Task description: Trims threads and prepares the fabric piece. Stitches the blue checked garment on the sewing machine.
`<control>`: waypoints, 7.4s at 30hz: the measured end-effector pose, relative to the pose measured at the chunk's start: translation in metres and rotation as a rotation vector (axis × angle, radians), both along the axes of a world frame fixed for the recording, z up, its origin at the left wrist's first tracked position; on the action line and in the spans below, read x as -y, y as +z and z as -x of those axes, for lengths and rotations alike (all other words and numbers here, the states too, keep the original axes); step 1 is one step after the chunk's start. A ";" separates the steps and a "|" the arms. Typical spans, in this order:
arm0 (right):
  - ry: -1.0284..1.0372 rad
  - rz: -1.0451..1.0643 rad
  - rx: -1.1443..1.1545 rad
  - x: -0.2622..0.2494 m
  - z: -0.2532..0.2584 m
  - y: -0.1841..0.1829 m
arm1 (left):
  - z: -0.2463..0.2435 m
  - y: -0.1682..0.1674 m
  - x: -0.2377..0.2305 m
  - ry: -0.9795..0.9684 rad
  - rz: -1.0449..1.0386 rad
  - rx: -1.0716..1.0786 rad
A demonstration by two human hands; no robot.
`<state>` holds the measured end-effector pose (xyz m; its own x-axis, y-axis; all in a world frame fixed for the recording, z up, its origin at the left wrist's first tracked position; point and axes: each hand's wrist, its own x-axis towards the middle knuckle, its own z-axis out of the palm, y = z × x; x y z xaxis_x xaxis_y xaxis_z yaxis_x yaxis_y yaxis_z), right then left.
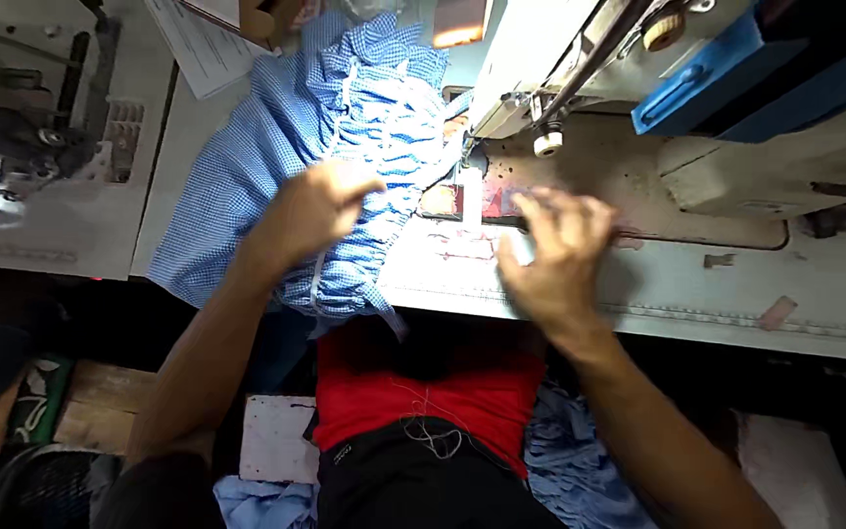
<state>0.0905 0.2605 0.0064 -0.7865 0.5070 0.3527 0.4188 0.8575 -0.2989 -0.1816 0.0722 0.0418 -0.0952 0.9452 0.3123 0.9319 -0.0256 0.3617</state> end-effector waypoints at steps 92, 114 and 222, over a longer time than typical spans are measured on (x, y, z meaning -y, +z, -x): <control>0.127 0.080 0.134 -0.062 0.076 -0.024 | 0.034 -0.054 -0.221 0.216 0.080 0.088; 0.136 0.136 0.135 -0.063 0.077 -0.028 | -0.070 -0.064 -0.083 -0.229 -0.152 0.037; 0.173 -0.035 0.095 -0.063 0.047 -0.020 | -0.096 -0.057 -0.054 -0.190 -0.010 -0.007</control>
<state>0.0437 0.3239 -0.0138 -0.8916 0.3501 0.2873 0.2892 0.9283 -0.2339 -0.0853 0.1258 -0.0151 0.0868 0.9428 0.3218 0.9126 -0.2048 0.3539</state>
